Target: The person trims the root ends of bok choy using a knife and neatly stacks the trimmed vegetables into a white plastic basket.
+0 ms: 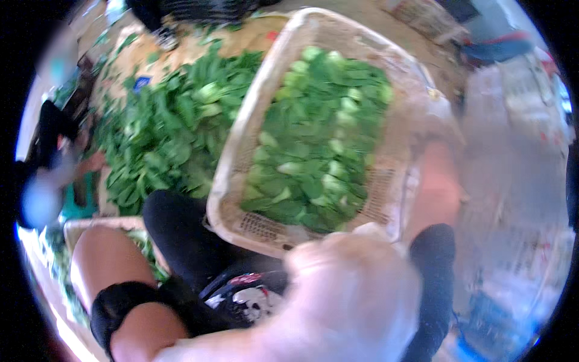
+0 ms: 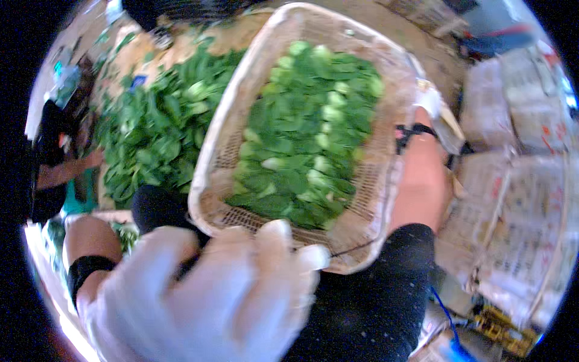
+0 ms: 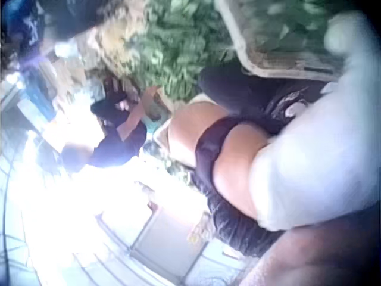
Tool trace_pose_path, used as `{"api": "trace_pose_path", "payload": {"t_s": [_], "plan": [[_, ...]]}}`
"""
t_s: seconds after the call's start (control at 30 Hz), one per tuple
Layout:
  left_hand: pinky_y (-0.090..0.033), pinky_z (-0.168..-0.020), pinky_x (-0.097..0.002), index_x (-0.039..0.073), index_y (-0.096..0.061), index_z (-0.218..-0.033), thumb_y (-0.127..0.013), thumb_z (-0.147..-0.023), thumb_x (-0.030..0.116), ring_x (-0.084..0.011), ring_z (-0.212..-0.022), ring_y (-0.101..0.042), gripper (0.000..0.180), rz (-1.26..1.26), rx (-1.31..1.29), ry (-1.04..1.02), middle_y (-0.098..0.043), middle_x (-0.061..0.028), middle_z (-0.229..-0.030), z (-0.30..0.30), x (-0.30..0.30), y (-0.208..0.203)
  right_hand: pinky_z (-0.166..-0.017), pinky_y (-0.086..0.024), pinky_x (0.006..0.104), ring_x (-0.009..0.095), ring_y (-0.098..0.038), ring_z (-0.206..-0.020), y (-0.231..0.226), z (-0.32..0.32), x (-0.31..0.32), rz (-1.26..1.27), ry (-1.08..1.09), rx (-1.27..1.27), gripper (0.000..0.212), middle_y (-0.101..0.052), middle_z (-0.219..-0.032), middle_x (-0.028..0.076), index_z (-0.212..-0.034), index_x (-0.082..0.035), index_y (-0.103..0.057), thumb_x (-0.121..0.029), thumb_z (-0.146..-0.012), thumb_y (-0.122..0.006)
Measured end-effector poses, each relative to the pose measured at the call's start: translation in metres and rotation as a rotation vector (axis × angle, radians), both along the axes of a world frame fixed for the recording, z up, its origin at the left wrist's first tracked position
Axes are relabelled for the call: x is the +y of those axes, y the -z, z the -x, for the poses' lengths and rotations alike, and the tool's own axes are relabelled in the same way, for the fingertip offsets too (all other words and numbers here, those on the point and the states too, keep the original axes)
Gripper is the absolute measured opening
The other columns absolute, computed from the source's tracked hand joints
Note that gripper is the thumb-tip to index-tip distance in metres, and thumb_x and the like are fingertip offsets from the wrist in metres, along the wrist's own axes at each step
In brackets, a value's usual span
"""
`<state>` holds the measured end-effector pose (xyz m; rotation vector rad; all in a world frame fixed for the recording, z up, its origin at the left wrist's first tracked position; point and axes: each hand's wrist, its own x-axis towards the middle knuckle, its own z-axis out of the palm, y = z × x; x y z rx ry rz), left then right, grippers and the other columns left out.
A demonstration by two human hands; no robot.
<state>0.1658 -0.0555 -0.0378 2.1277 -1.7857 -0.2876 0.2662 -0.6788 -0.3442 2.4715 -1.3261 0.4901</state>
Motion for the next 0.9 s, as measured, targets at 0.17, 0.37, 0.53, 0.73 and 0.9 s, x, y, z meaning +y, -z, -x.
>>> {"api": "trace_pose_path", "payload": {"t_s": [0.17, 0.37, 0.53, 0.73, 0.9], "plan": [[-0.043, -0.062, -0.0316, 0.008, -0.056, -0.098, -0.060, -0.075, 0.022, -0.0173, -0.076, -0.056, 0.027, -0.147, 0.011, 0.000, -0.054, -0.0038, -0.079, -0.038, -0.040, 0.034, -0.083, -0.048, 0.0432, 0.034, -0.062, -0.096, -0.016, -0.017, 0.048, -0.179, -0.217, -0.079, 0.040, -0.063, -0.109, 0.015, -0.121, -0.023, -0.058, -0.037, -0.083, -0.061], [-0.049, -0.069, -0.0433, 0.007, -0.055, -0.114, -0.061, -0.080, 0.034, -0.0326, -0.080, -0.061, 0.044, -0.241, 0.368, -0.172, -0.058, -0.0147, -0.085, -0.063, -0.027, 0.173, -0.092, -0.043, 0.0411, 0.029, -0.056, -0.108, -0.032, -0.016, 0.069, 0.409, -0.470, -0.156, 0.053, -0.061, -0.113, 0.011, -0.129, -0.033, -0.050, -0.035, -0.078, -0.068], [-0.050, -0.072, -0.0452, 0.006, -0.060, -0.111, -0.057, -0.082, 0.037, -0.0347, -0.082, -0.064, 0.043, -0.546, 0.433, -0.482, -0.065, -0.0194, -0.087, -0.075, -0.010, 0.275, -0.087, -0.046, 0.0373, 0.028, -0.060, -0.095, -0.046, -0.056, 0.271, -0.361, -1.155, -0.446, 0.019, -0.065, -0.099, 0.010, -0.091, -0.012, -0.066, -0.014, -0.072, -0.068], [-0.048, -0.081, -0.0434, 0.006, -0.059, -0.115, -0.055, -0.083, 0.036, -0.0368, -0.090, -0.062, 0.044, -0.184, 0.631, -0.813, -0.064, -0.0206, -0.098, -0.095, -0.017, 0.316, -0.076, -0.051, 0.0398, 0.030, -0.063, -0.084, 0.068, -0.121, 0.420, -0.526, -0.994, 0.231, 0.026, -0.064, -0.095, 0.012, -0.098, -0.017, -0.067, -0.035, -0.083, -0.055], [-0.049, -0.082, -0.0389, 0.005, -0.059, -0.117, -0.058, -0.082, 0.036, -0.0327, -0.092, -0.063, 0.047, -0.200, 0.718, -0.832, -0.066, -0.0178, -0.098, -0.097, -0.022, 0.311, -0.090, -0.043, 0.0461, 0.023, -0.048, -0.118, 0.092, -0.156, 0.450, -0.370, -0.641, 0.726, 0.055, -0.051, -0.127, 0.003, -0.119, -0.020, -0.057, -0.049, -0.074, -0.066]]}}
